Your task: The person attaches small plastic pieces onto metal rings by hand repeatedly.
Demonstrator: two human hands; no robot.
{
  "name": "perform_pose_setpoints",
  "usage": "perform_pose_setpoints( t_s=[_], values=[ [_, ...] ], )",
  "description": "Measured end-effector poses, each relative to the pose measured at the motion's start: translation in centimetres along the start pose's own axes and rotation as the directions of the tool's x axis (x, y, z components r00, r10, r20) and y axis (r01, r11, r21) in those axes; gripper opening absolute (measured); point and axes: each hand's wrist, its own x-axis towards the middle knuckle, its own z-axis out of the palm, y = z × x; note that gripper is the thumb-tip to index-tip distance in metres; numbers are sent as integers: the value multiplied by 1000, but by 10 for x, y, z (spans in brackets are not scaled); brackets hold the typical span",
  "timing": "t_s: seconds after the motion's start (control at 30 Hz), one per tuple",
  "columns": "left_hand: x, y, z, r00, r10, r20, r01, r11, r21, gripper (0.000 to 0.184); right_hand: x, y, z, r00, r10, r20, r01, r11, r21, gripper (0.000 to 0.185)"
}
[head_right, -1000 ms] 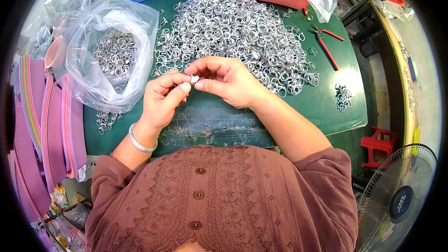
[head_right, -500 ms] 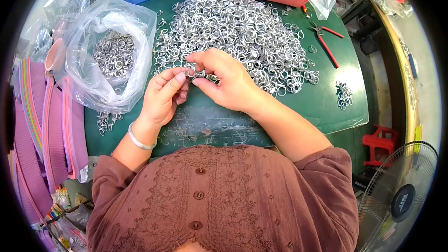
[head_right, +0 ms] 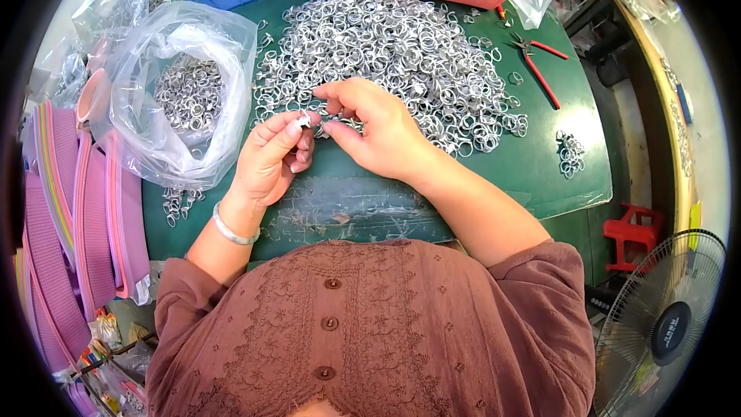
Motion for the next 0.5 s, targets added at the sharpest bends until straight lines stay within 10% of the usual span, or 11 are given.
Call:
perform_pose_setpoints(
  t_s=[0.5],
  values=[
    [3, 6, -3, 1000, 10, 29, -6, 993, -117, 19, 2, 10, 2, 990, -140, -32, 132, 975, -180, 19]
  ],
)
